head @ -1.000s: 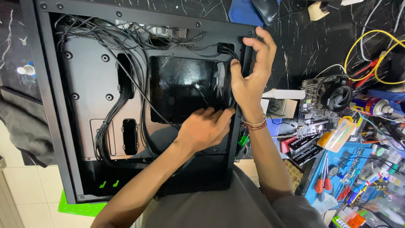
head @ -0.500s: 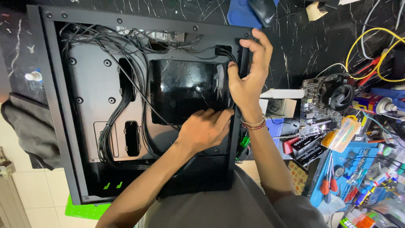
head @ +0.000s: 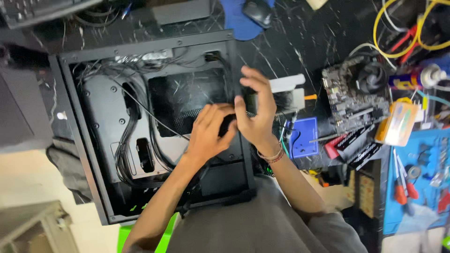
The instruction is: The person organizes black cables inside an open computer case, bundling them together and routing them through the chassis. They use zip ties to secure the cable bundles and tuck the excess length into the case.
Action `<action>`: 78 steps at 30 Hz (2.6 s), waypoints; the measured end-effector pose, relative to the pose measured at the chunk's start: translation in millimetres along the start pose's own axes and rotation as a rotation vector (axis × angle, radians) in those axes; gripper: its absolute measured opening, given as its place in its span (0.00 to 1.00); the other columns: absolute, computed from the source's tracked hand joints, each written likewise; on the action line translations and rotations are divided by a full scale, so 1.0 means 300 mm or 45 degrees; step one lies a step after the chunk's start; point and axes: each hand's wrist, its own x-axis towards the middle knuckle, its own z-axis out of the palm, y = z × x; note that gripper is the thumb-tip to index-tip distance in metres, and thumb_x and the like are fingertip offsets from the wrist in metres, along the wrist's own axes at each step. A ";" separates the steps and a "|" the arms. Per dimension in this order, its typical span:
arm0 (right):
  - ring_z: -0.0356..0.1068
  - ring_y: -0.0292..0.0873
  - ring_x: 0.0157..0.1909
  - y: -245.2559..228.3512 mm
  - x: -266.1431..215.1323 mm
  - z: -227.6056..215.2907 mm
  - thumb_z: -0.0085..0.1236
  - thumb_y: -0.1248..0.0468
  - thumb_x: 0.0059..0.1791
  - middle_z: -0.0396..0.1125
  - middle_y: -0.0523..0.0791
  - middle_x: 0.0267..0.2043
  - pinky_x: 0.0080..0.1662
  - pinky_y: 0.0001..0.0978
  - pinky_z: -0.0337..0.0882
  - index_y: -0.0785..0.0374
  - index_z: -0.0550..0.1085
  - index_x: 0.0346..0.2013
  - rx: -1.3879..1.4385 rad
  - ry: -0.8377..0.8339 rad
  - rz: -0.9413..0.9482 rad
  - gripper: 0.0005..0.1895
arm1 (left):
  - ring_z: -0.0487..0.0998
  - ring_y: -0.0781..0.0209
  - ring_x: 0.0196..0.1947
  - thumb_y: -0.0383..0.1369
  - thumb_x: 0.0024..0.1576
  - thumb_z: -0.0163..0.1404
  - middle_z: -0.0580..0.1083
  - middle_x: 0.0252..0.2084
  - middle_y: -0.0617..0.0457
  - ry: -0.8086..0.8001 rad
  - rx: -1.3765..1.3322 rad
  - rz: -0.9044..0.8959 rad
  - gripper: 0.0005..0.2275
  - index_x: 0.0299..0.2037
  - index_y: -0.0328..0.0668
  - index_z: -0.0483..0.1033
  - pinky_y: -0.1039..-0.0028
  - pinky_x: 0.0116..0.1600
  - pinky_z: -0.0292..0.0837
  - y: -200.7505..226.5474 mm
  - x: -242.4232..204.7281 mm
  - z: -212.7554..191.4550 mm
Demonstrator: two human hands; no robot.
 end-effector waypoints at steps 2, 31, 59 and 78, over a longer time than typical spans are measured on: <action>0.75 0.62 0.65 -0.036 -0.035 -0.047 0.58 0.70 0.57 0.72 0.55 0.63 0.64 0.49 0.75 0.69 0.76 0.56 0.004 0.063 -0.011 0.13 | 0.80 0.46 0.41 0.30 0.67 0.52 0.79 0.46 0.50 -0.004 -0.051 0.034 0.08 0.52 0.42 0.82 0.61 0.47 0.77 0.037 0.029 0.004; 0.82 0.51 0.38 0.163 -0.318 -0.362 0.57 0.67 0.63 0.78 0.51 0.37 0.40 0.41 0.80 0.65 0.80 0.50 -0.038 0.282 0.444 0.06 | 0.78 0.65 0.31 0.24 0.71 0.55 0.80 0.35 0.59 -0.045 0.144 -0.016 0.05 0.49 0.47 0.83 0.75 0.54 0.64 0.192 0.086 0.276; 0.75 0.49 0.42 -0.020 -0.223 -0.325 0.67 0.72 0.57 0.76 0.46 0.39 0.45 0.39 0.77 0.64 0.82 0.45 -0.141 0.171 -0.019 0.02 | 0.89 0.60 0.43 0.20 0.63 0.63 0.85 0.43 0.40 0.115 -1.128 -0.657 0.14 0.55 0.33 0.74 0.71 0.53 0.85 0.184 0.045 0.168; 0.77 0.41 0.33 -0.075 -0.302 -0.420 0.57 0.67 0.62 0.79 0.49 0.32 0.39 0.35 0.73 0.64 0.78 0.41 0.029 0.237 0.340 0.07 | 0.78 0.72 0.37 0.23 0.63 0.66 0.82 0.33 0.52 -0.161 -0.737 -0.482 0.06 0.48 0.40 0.87 0.74 0.49 0.78 0.211 0.038 0.027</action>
